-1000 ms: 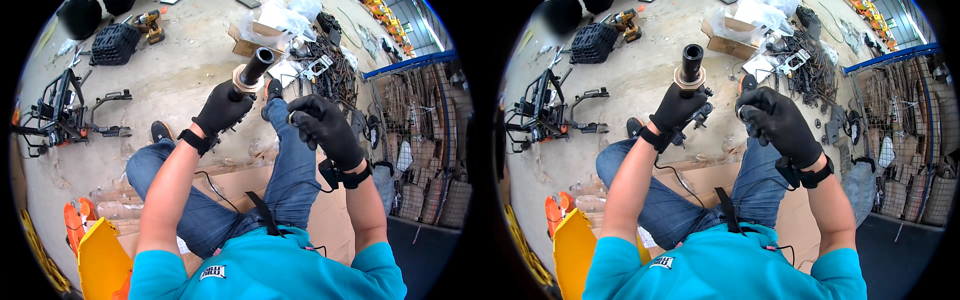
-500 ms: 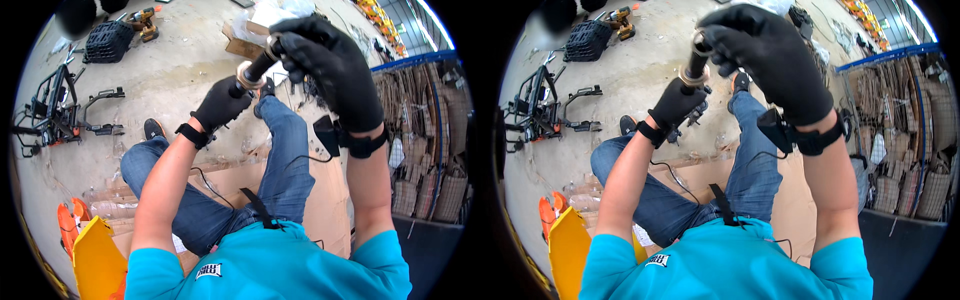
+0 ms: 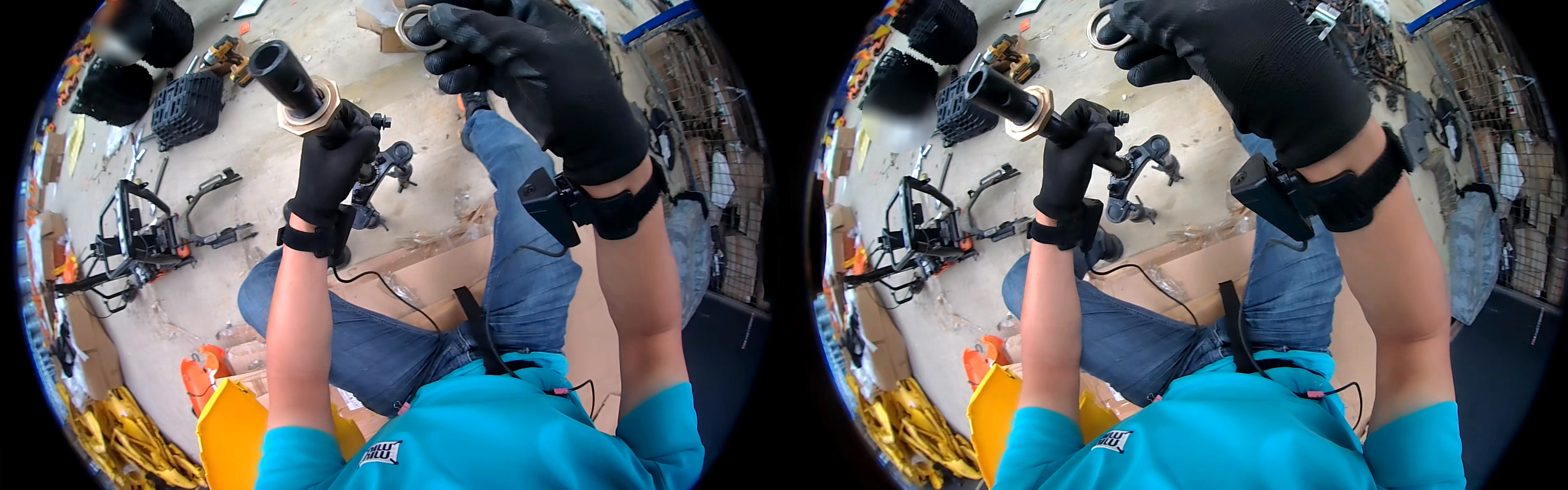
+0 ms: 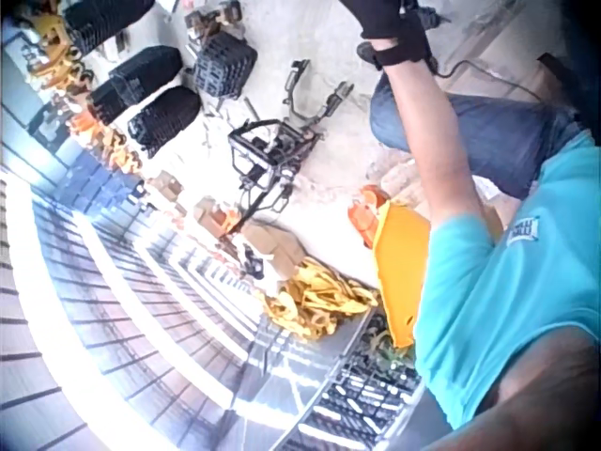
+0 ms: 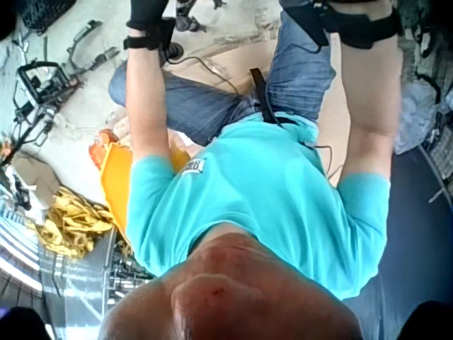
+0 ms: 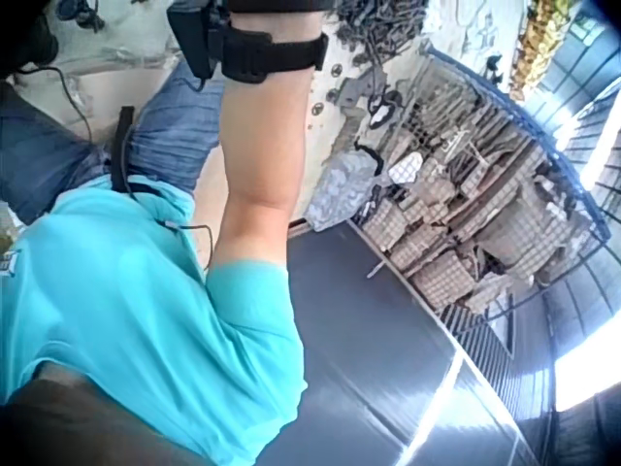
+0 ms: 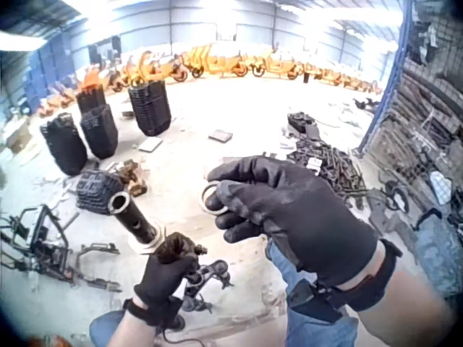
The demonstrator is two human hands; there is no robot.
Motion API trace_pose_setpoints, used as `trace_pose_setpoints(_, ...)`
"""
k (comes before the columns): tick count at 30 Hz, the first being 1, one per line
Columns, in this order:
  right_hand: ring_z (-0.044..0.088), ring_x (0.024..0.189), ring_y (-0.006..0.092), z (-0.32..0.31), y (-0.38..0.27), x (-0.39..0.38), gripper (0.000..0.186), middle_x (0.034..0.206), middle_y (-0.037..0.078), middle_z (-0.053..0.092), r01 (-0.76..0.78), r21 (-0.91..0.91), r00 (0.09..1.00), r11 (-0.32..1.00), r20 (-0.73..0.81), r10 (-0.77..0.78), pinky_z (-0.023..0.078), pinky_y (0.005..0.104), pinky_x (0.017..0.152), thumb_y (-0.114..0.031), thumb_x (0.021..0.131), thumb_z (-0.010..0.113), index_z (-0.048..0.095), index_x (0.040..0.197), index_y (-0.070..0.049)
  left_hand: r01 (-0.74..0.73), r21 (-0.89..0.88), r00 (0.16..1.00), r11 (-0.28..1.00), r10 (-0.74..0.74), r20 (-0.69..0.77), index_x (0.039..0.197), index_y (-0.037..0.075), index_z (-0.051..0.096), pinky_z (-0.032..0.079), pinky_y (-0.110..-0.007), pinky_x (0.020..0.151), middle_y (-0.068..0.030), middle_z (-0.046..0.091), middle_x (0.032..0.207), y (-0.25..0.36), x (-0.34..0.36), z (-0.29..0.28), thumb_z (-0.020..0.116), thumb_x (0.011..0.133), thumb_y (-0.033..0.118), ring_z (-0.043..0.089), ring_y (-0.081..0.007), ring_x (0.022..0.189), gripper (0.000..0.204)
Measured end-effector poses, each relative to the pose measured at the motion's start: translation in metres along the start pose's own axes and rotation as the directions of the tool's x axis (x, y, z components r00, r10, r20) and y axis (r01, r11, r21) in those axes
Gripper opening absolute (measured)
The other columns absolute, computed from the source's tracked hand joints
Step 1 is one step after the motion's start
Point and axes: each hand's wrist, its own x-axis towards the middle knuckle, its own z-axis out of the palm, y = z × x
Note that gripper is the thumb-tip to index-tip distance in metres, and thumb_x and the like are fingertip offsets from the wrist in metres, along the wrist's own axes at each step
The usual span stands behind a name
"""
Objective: The person slides metal rings and bushings onto a fork tube before inserting the tube into a larger sleeve. They then repeatedly push the inner tube into the sleeve and handle another ring.
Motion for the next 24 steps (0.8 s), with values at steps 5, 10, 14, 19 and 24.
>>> trace_pose_setpoints(5,0.07,0.091,0.0145,0.005,-0.011,0.0,0.036,0.106,0.01,0.07,0.006,-0.257,0.998,0.966,-0.053,-0.02,0.058,0.0273,0.079,-0.021,0.102,0.061,0.06,0.125,0.006,-0.013,-0.062,0.999,0.998,0.011,-0.042,0.088,0.006,0.056,0.046,-0.023,0.058,0.0,0.057,0.074,0.007,-0.001,0.003,0.062,0.089,0.002,0.054,-0.0062,0.063,0.008)
trace_pose_setpoints(10,0.07,0.09,0.0132,0.015,-0.019,-0.001,0.035,0.102,0.01,0.071,-0.116,-0.249,0.983,0.962,-0.166,0.075,0.059,0.0263,0.079,-0.019,0.102,0.061,0.061,0.126,0.006,-0.014,-0.06,0.999,0.998,0.012,-0.047,0.089,0.005,0.056,0.046,-0.023,0.058,-0.0006,0.057,0.074,0.006,-0.001,0.002,0.061,0.09,0.002,0.054,-0.0065,0.063,0.006)
trace_pose_setpoints(14,0.069,0.088,0.0126,0.001,-0.011,-0.001,0.035,0.1,0.009,0.07,0.007,-0.237,1.0,0.972,-0.022,-0.012,0.058,0.0257,0.079,-0.019,0.101,0.063,0.061,0.125,0.006,-0.01,-0.076,0.999,0.997,0.006,-0.051,0.09,0.005,0.056,0.046,-0.022,0.059,-0.0003,0.057,0.074,0.008,0.0,0.005,0.061,0.089,0.002,0.054,-0.0064,0.063,0.006)
trace_pose_setpoints(19,0.067,0.084,0.0114,0.019,-0.015,0.005,0.035,0.101,0.009,0.07,-0.062,-0.216,0.992,0.975,-0.124,0.035,0.056,0.026,0.075,-0.018,0.099,0.066,0.061,0.123,0.006,0.018,-0.073,0.999,0.997,-0.022,-0.05,0.089,0.005,0.057,0.045,-0.022,0.059,0.0001,0.057,0.074,0.008,-0.001,0.005,0.062,0.089,0.002,0.054,-0.0062,0.063,0.005)
trace_pose_setpoints(24,0.066,0.082,0.0167,0.027,-0.008,0.014,0.029,0.098,0.01,0.067,0.125,-0.387,0.991,0.913,0.008,-0.133,0.055,0.0299,0.073,-0.015,0.095,0.068,0.061,0.117,0.003,0.005,-0.08,0.999,0.997,-0.009,-0.047,0.089,0.006,0.058,0.044,-0.022,0.058,0.0014,0.058,0.075,0.005,-0.003,0.002,0.065,0.087,0.002,0.054,-0.0056,0.063,0.009)
